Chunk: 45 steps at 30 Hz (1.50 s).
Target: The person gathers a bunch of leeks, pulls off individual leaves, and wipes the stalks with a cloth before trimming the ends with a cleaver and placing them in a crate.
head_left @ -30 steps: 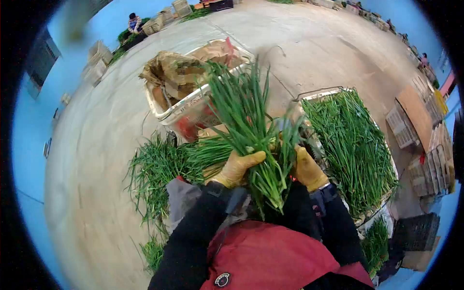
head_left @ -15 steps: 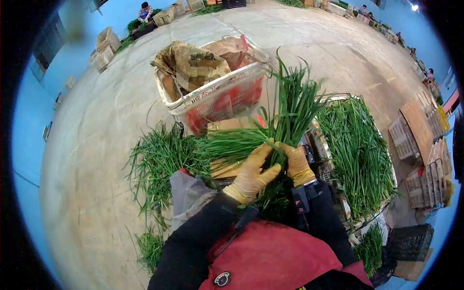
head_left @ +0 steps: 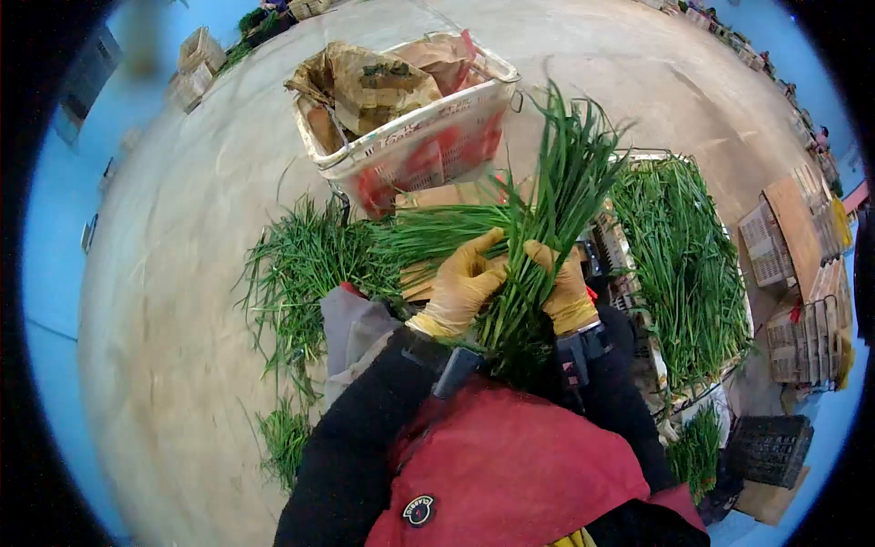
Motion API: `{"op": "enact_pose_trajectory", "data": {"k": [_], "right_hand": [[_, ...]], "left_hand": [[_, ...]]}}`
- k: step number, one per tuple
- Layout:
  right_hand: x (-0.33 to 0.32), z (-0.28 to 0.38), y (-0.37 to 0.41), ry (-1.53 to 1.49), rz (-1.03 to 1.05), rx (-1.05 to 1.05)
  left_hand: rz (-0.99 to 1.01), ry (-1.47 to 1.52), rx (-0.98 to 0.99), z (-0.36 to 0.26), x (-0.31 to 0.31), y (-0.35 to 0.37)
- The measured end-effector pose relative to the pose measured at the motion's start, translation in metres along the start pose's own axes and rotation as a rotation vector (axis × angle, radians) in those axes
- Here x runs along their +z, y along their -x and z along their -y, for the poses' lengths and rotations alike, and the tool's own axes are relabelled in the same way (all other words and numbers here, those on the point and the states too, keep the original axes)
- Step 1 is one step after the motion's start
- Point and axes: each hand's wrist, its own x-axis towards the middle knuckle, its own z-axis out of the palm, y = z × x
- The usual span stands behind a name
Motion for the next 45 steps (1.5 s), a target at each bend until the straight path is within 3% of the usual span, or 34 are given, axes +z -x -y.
{"op": "enact_pose_trajectory", "data": {"k": [2,5,6,10,18,23,27,29,30,32,33,34,35,36,37,38,41,45], "right_hand": [[0.004,0.002,0.003,-0.006,-0.031,0.023],[0.015,0.001,0.008,0.145,0.006,-0.110],[0.007,-0.006,0.005,0.226,-0.002,-0.170],[0.016,-0.009,0.011,0.113,-0.029,-0.107],[-0.006,-0.023,0.003,0.031,-0.042,0.071],[-0.001,-0.011,0.008,0.005,-0.093,0.182],[-0.010,-0.005,0.007,-0.002,0.018,0.207],[-0.017,0.004,0.014,0.009,-0.005,0.128],[-0.017,0.000,0.014,-0.001,0.002,0.105],[-0.048,-0.006,0.005,0.047,0.102,0.084],[-0.061,-0.014,0.003,0.093,0.024,-0.001],[-0.053,-0.001,0.003,-0.030,0.100,0.123],[-0.048,0.003,0.006,-0.172,0.027,0.165],[-0.049,0.008,0.008,-0.204,0.108,0.217],[-0.051,-0.002,0.008,-0.248,0.084,0.036],[-0.055,-0.003,0.005,-0.216,0.043,0.036],[-0.057,0.001,0.005,-0.207,0.027,0.065],[-0.069,0.003,0.003,-0.130,0.013,0.084]], "left_hand": [[-0.068,0.019,-0.077,-0.012,0.004,0.007],[0.031,-0.050,0.013,-0.018,0.011,0.018],[0.060,-0.250,-0.009,-0.009,0.003,0.015],[0.004,0.059,0.006,0.006,-0.002,0.011],[-0.237,0.055,-0.054,-0.022,-0.023,0.024],[-0.340,0.179,0.060,-0.048,-0.070,0.045],[-0.519,0.356,0.235,-0.061,-0.133,0.058],[-0.306,0.481,0.332,-0.065,-0.181,0.067],[-0.598,0.414,0.361,-0.075,-0.214,0.071],[-0.468,0.371,0.387,-0.074,-0.242,0.080],[-0.420,0.335,0.403,-0.076,-0.257,0.091],[-0.506,0.255,0.411,-0.076,-0.272,0.093],[-0.585,0.182,0.412,-0.074,-0.278,0.094],[-0.586,0.227,0.376,-0.081,-0.281,0.099],[-0.575,0.280,0.340,-0.086,-0.284,0.102],[-0.469,0.309,0.366,-0.084,-0.294,0.104],[-0.653,0.295,0.449,-0.085,-0.302,0.106],[-0.591,0.327,0.470,-0.110,-0.321,0.104]]}}
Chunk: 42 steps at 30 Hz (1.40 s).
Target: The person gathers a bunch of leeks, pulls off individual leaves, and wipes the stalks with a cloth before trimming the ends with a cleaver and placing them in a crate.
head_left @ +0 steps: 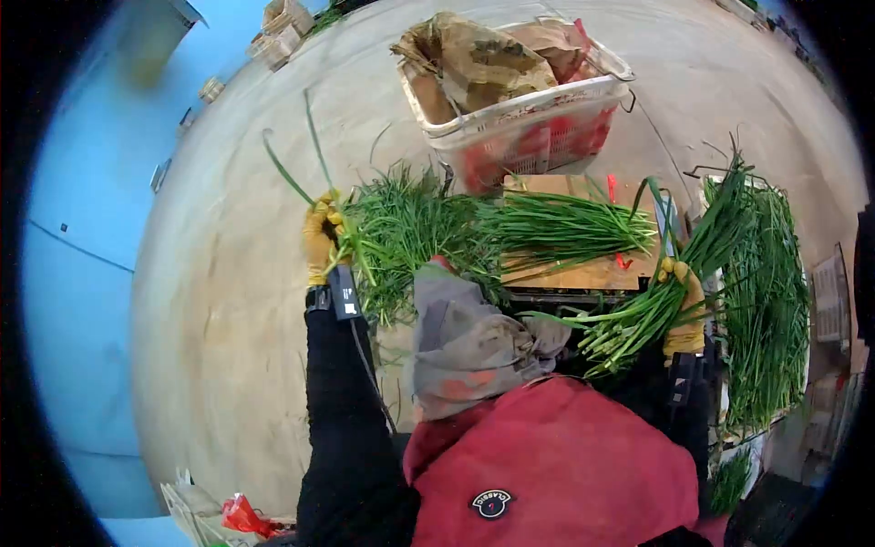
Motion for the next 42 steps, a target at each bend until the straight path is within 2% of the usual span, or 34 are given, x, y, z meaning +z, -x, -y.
{"op": "enact_pose_trajectory", "data": {"k": [1,4,5,8,12,13,16,18,20,21,22,24,25,27,29,32,33,36,37,39,42], "right_hand": [[0.004,-0.004,0.000,-0.018,-0.077,-0.040],[0.004,0.001,0.004,0.110,-0.059,0.026],[0.007,0.002,0.004,0.131,-0.062,-0.007],[-0.012,-0.002,-0.004,0.066,-0.002,0.030],[-0.001,-0.002,-0.001,0.110,-0.051,-0.005],[-0.001,-0.004,-0.004,0.152,0.005,-0.011],[-0.003,-0.007,-0.011,0.282,0.167,-0.041],[0.064,-0.007,0.004,0.345,0.132,0.003],[0.112,-0.009,0.003,0.360,0.206,0.075],[0.136,-0.010,0.003,0.369,0.244,0.110],[0.148,-0.021,0.000,0.328,0.333,0.042],[0.178,-0.029,-0.003,0.404,0.385,0.084],[0.194,-0.032,0.003,0.440,0.285,0.129],[0.200,-0.041,-0.002,0.464,0.351,0.174],[0.204,-0.048,-0.004,0.441,0.397,0.208],[0.201,-0.055,-0.007,0.425,0.420,0.242],[0.198,-0.055,-0.011,0.434,0.432,0.261],[0.188,-0.054,-0.021,0.474,0.474,0.302],[0.185,-0.056,-0.024,0.482,0.489,0.324],[0.180,-0.058,-0.027,0.522,0.505,0.350],[0.179,-0.059,-0.030,0.629,0.495,0.355]], "left_hand": [[0.037,-0.024,0.020,-0.002,0.002,-0.004],[0.139,-0.106,0.105,-0.016,0.005,-0.011],[0.134,-0.036,0.078,-0.019,0.011,-0.009],[0.210,0.039,0.185,-0.016,0.009,-0.010],[0.191,-0.006,0.312,-0.016,0.013,-0.012],[0.171,0.004,0.301,-0.016,0.013,-0.012],[-0.105,-0.004,0.429,-0.005,0.062,0.006],[-0.093,-0.065,0.466,0.012,0.083,0.014],[-0.093,-0.098,0.483,0.033,0.113,0.026],[-0.116,-0.025,0.436,0.046,0.123,0.029],[-0.145,-0.016,0.422,0.059,0.134,0.031],[-0.206,0.000,0.395,0.081,0.154,0.038],[-0.189,-0.012,0.337,0.087,0.163,0.043],[-0.222,0.325,0.209,0.106,0.183,0.049],[-0.072,0.162,0.355,0.130,0.179,0.054],[0.029,0.060,0.424,0.152,0.171,0.052],[0.010,0.100,0.503,0.166,0.169,0.047],[0.082,0.079,0.327,0.165,0.157,0.051],[0.024,-0.050,0.291,0.161,0.158,0.054],[0.000,0.187,0.376,0.168,0.172,0.059],[0.186,0.175,0.456,0.175,0.158,0.062]]}}
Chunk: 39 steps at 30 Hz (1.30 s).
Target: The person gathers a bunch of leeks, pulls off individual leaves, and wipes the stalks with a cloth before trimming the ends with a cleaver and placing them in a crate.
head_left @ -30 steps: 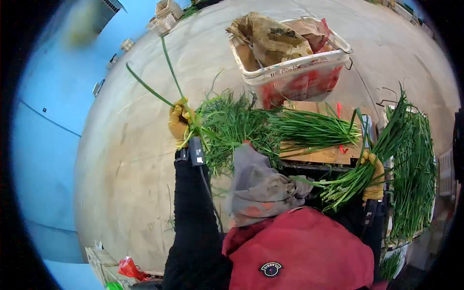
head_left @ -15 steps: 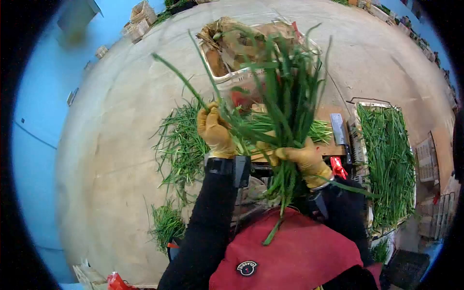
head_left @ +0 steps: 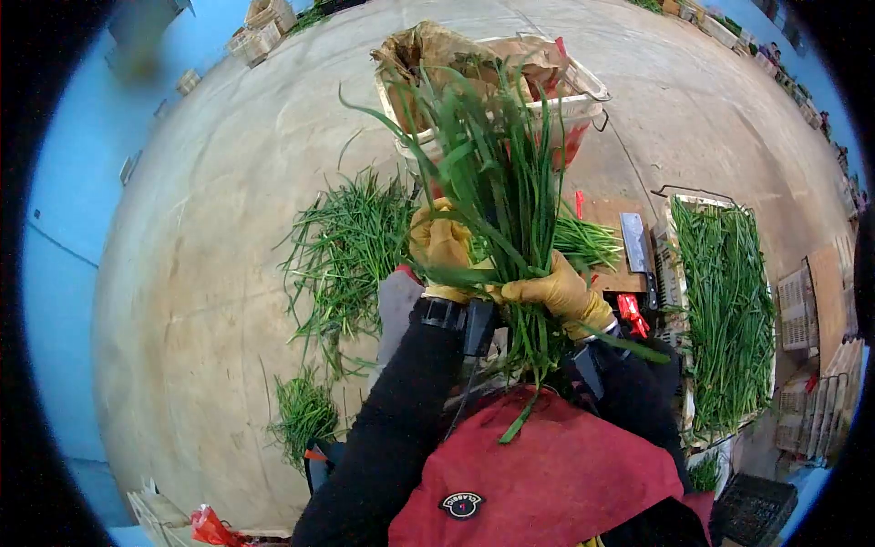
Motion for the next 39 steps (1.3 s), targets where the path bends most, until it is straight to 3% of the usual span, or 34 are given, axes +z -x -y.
{"op": "enact_pose_trajectory", "data": {"k": [4,11,14,15,17,20,22,23,26,27,29,32,33,34,35,36,39], "right_hand": [[0.000,-0.005,-0.002,0.064,-0.010,-0.001],[0.006,-0.012,-0.009,-0.006,0.028,-0.012],[-0.005,-0.016,-0.008,-0.020,-0.018,-0.001],[-0.019,-0.025,-0.007,0.116,-0.130,-0.034],[-0.022,-0.006,0.008,-0.044,-0.127,-0.027],[-0.041,0.002,0.029,-0.165,-0.210,-0.072],[-0.053,-0.003,0.043,-0.268,-0.259,-0.154],[-0.050,-0.001,0.050,-0.518,-0.232,-0.222],[-0.089,-0.014,0.061,-0.551,-0.183,-0.270],[-0.075,-0.006,0.061,-0.652,-0.179,-0.333],[-0.113,-0.030,0.059,-0.542,-0.196,-0.327],[-0.092,-0.024,0.047,-0.508,-0.159,-0.298],[-0.100,-0.033,0.042,-0.471,-0.115,-0.323],[-0.102,-0.038,0.037,-0.434,-0.069,-0.349],[-0.072,-0.017,0.036,-0.361,-0.170,-0.291],[-0.064,-0.014,0.034,-0.305,-0.168,-0.275],[-0.059,-0.013,0.033,-0.202,-0.183,-0.173]], "left_hand": [[-0.153,0.134,-0.213,0.022,-0.014,0.005],[-0.304,0.205,-0.230,0.024,-0.015,0.013],[-0.317,-0.009,-0.136,0.006,0.000,0.006],[-0.253,-0.117,-0.113,-0.011,-0.001,-0.007],[-0.185,-0.481,-0.110,-0.031,-0.022,-0.034],[-0.416,-0.556,-0.223,-0.070,-0.027,-0.070],[-0.465,-0.633,-0.121,-0.076,-0.084,-0.104],[-0.461,-0.706,-0.055,-0.082,-0.112,-0.119],[-0.476,-1.180,-0.123,-0.097,-0.208,-0.149],[-0.445,-1.371,-0.151,-0.107,-0.222,-0.154],[-0.222,-1.549,-0.206,-0.129,-0.188,-0.143],[0.126,-1.009,-0.528,-0.123,-0.111,-0.106],[0.294,-0.783,-0.546,-0.117,-0.072,-0.083],[0.409,-0.675,-0.687,-0.114,-0.035,-0.059],[0.571,-0.685,-0.821,-0.105,-0.015,-0.037],[0.675,-0.848,-0.693,-0.085,0.000,-0.011],[0.565,-0.890,-0.597,-0.071,0.043,0.022]]}}
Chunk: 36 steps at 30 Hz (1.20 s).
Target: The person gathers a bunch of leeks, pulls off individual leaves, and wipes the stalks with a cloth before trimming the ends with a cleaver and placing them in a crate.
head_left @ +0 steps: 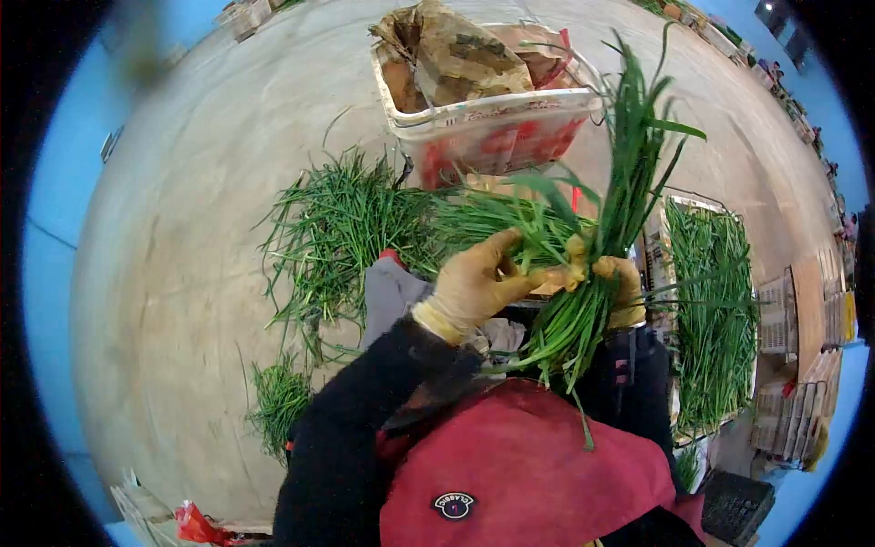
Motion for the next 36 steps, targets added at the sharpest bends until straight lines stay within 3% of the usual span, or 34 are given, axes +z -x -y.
{"op": "enact_pose_trajectory", "data": {"k": [1,5,6,9,10,13,15,17,18,20,22,23,24,26,28,30,31,32,33,34,36], "right_hand": [[-0.002,0.000,0.002,-0.005,-0.013,0.078],[-0.003,-0.010,0.000,-0.274,0.038,0.065],[-0.002,-0.005,0.004,-0.267,0.024,0.088],[0.009,-0.001,0.005,-0.231,-0.017,0.094],[0.012,0.000,0.004,-0.212,-0.033,0.082],[0.018,-0.013,-0.001,-0.183,-0.035,0.045],[0.028,0.002,0.001,-0.130,0.040,0.128],[0.043,0.016,0.009,-0.084,-0.018,0.121],[0.037,0.013,0.006,-0.031,-0.002,0.103],[0.023,0.008,0.003,0.000,-0.005,0.086],[0.020,0.007,0.005,-0.042,-0.037,0.077],[0.017,0.007,0.007,-0.084,-0.029,0.060],[0.014,0.008,0.011,-0.126,-0.025,0.042],[0.012,0.017,0.021,-0.172,-0.054,0.004],[0.015,0.037,0.033,-0.183,-0.105,-0.025],[-0.034,0.022,0.031,-0.127,-0.192,0.039],[-0.032,0.032,0.036,-0.067,-0.110,-0.114],[-0.045,0.026,0.034,-0.163,-0.030,-0.180],[-0.045,0.029,0.042,-0.323,0.020,-0.119],[-0.053,0.024,0.040,-0.371,0.140,-0.218],[-0.060,0.018,0.052,-0.397,0.023,-0.151]], "left_hand": [[-0.048,0.020,0.013,-0.001,0.009,-0.002],[-0.245,0.082,0.193,0.000,0.013,-0.007],[-0.224,0.141,0.101,-0.003,0.009,-0.005],[-0.186,0.214,0.281,0.017,0.011,0.001],[-0.117,0.277,0.211,0.009,0.012,0.008],[-0.104,-0.087,0.349,-0.013,0.016,0.009],[-0.059,-0.295,0.332,-0.021,0.016,0.009],[-0.154,-0.151,0.405,-0.010,0.024,0.008],[-0.125,0.061,0.379,-0.038,0.020,0.010],[-0.133,0.360,0.369,0.003,0.021,0.008],[-0.232,0.401,0.319,0.011,-0.001,0.011],[-0.311,0.299,0.390,0.016,-0.020,0.005],[-0.360,0.527,0.391,0.013,-0.042,-0.002],[-0.658,0.414,0.308,0.026,-0.095,-0.005],[-0.705,0.084,0.427,0.054,-0.165,-0.006],[-0.801,-0.017,0.307,0.057,-0.198,-0.013],[-0.855,-0.082,0.234,0.056,-0.215,-0.010],[-0.878,-0.052,0.161,0.070,-0.227,-0.007],[-0.904,-0.025,0.087,0.097,-0.234,-0.006],[-0.884,-0.009,0.082,0.098,-0.231,-0.004],[-0.763,-0.023,0.147,0.086,-0.199,-0.006]]}}
